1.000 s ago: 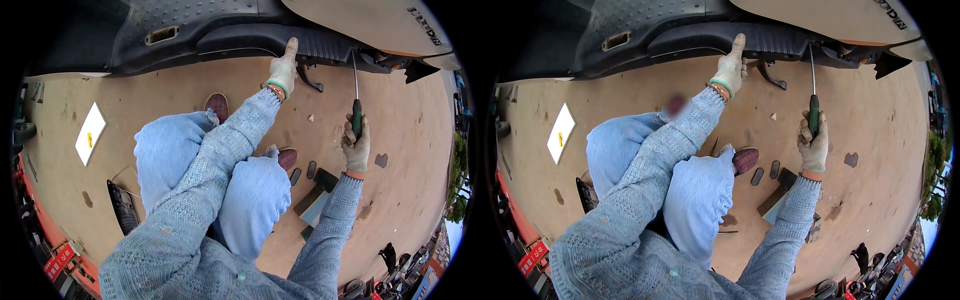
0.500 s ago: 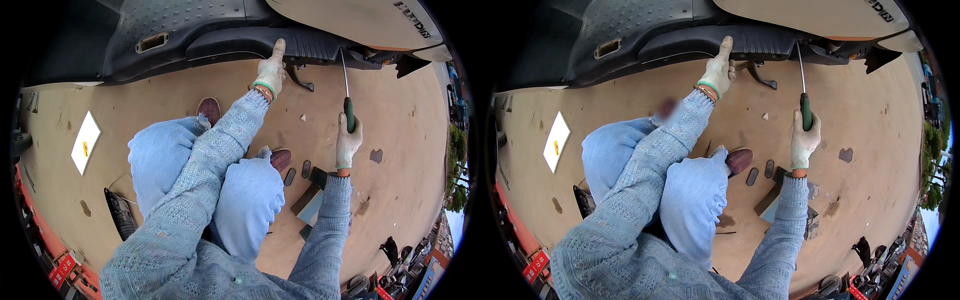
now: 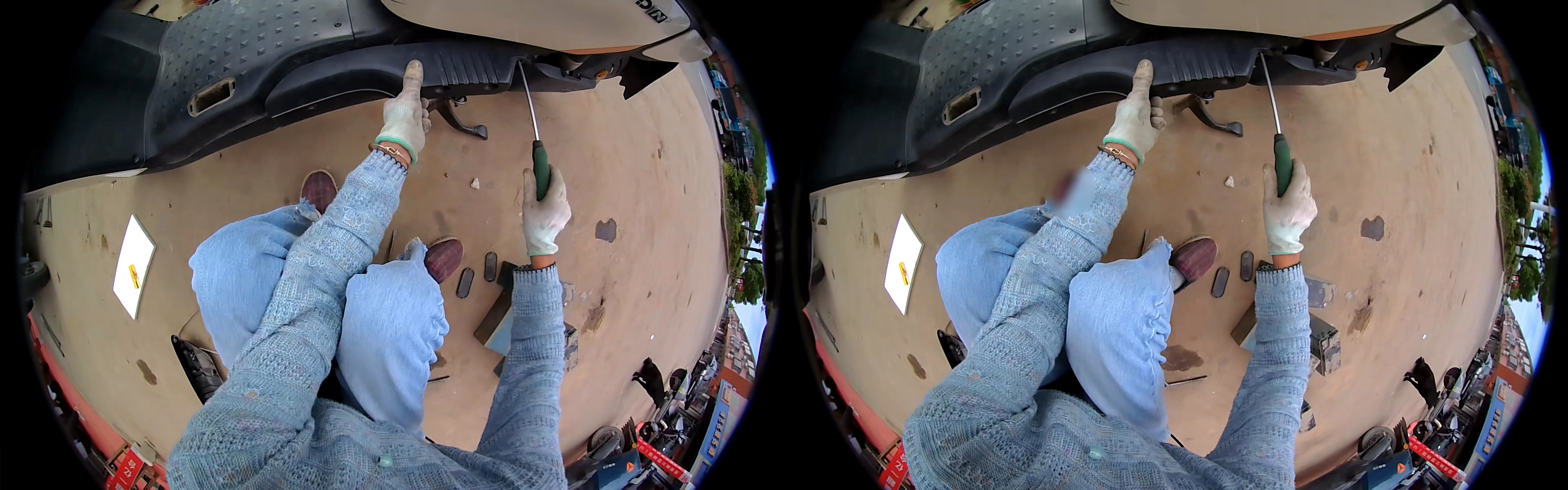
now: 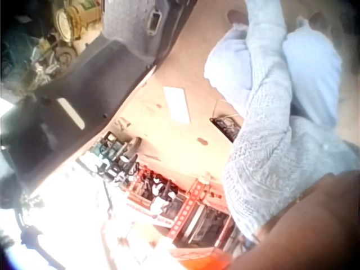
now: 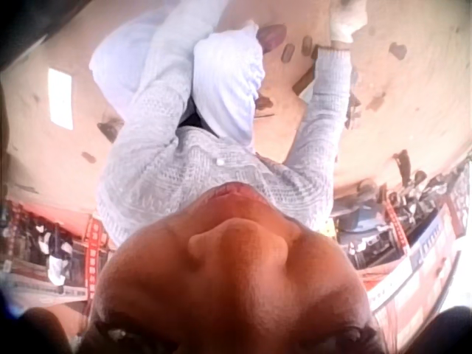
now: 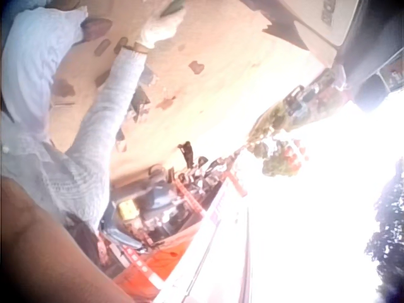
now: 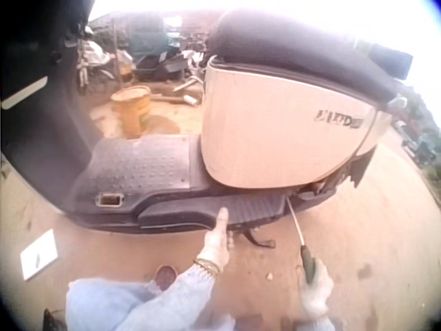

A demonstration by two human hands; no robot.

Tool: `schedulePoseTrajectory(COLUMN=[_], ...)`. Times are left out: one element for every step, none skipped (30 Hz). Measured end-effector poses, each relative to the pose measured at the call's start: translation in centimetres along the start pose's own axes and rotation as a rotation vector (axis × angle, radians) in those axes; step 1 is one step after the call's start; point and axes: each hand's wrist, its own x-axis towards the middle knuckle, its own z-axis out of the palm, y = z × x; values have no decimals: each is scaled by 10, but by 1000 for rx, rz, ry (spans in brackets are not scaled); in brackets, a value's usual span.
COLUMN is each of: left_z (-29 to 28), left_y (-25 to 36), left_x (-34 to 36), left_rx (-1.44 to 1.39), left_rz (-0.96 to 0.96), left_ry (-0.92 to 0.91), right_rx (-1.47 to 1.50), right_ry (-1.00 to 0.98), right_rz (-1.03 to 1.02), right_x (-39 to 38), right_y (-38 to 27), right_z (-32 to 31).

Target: The person sits on the ground and uses a screwdriver to remove screws from the side panel of a scooter. They then use a flathead screwdriver to pry open the panel and remove it from the vehicle.

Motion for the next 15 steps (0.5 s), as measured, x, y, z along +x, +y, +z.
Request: schedulePoseTrajectory(left_z=[0, 1, -1, -2, -4, -2, 0, 0, 0, 0, 1, 1, 1, 2, 1], left_y=[0, 0, -2, -4, -4, -1, 0, -1, 0, 1, 2, -1, -2, -2, -1], left_x=[0, 0, -1, -2, -2, -2, -1, 0, 2, 3, 3, 2, 1, 1, 1], left_rx=[-2, -8, -15, -22, -21, -18, -15, -16, -17, -19, -8, 1, 10, 7, 2], left_rz=[-1, 0, -3, -5, -1, 6, 13, -2, -12, -22, -17, -16, -17, -12, -7], left_ry=[-6, -13, -13, -14, -1, 5, 10, 11, 15, 20, 19, 18, 17, 6, 8], right_rx=[-38, -76, -115, 389, 379, 370, 361, 352, 208, 64, -80, -227, -375, -521, -669], right_ry=[20, 40, 59, -128, -132, -135, -139, -143, -84, -26, 33, 94, 155, 209, 274], right_rz=[-18, -35, -45, 239, 245, 243, 241, 239, 156, 73, -12, -95, -178, -265, -342], right_x=[-1, -1, -4, -8, -7, -4, -2, -1, 1, 2, 4, 4, 4, 5, 3], right_y=[1, 1, 3, -11, -9, -10, -10, -9, -8, -5, -1, 3, 7, 9, 11], right_z=[1, 1, 1, -1, -4, -6, -7, -8, -7, -6, -6, -6, -6, -6, -3])
